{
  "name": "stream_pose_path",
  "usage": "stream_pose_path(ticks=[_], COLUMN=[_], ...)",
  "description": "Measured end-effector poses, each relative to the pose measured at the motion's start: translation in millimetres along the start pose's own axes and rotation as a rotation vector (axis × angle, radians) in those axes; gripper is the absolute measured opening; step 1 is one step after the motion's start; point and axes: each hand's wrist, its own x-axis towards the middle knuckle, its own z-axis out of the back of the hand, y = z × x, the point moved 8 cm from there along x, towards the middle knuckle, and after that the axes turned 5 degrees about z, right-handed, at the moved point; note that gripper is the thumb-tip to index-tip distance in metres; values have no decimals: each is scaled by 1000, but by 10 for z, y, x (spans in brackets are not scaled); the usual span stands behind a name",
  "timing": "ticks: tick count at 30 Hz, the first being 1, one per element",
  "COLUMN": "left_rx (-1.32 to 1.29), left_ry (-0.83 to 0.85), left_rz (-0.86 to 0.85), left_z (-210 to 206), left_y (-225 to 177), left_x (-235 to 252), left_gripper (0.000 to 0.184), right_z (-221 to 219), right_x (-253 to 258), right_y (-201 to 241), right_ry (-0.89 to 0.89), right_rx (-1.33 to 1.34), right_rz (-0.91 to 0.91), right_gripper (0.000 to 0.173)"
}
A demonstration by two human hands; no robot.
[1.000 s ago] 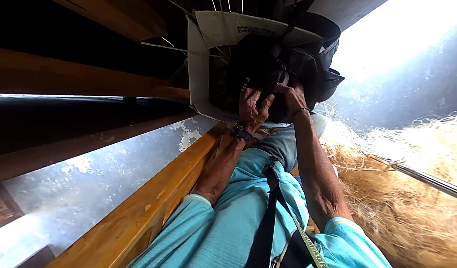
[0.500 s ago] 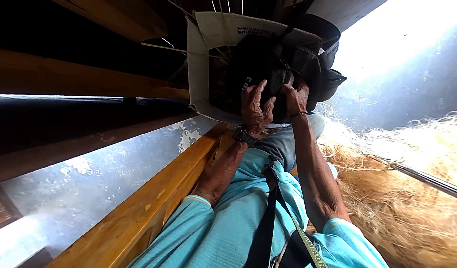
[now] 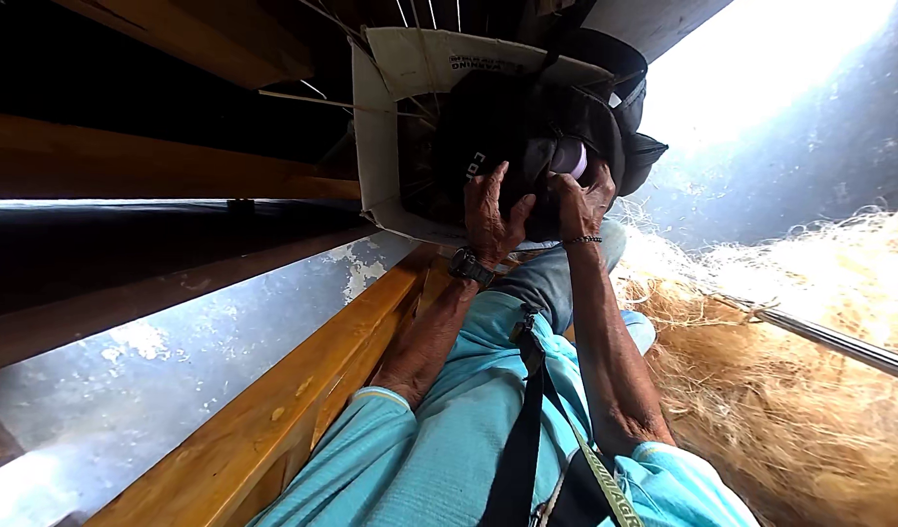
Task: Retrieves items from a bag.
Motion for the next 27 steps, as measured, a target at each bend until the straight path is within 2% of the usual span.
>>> stream_pose_path(ticks=[5, 10, 14, 20, 27], left_rx=[-22, 2, 4, 335, 371], left_ry=[-2, 22, 4, 346, 591], left_rz=[15, 26, -6, 14, 91], left_z=[3, -29, -29, -463, -626], left_y=[-75, -93, -181, -209, -180], left_x=[44, 75, 380, 922, 1052], left_gripper=[58, 48, 37, 33, 36], right_z=[24, 24, -58, -144, -133], right_x=[-75, -25, -8, -39, -130], right_y=[85, -66, -177, -253, -171], right_ry=[17, 65, 114, 154, 190], right_rx=[-71, -15, 21, 26, 6], right_rz=[38, -37, -76, -73, -106], right_gripper=[65, 64, 68, 66, 67])
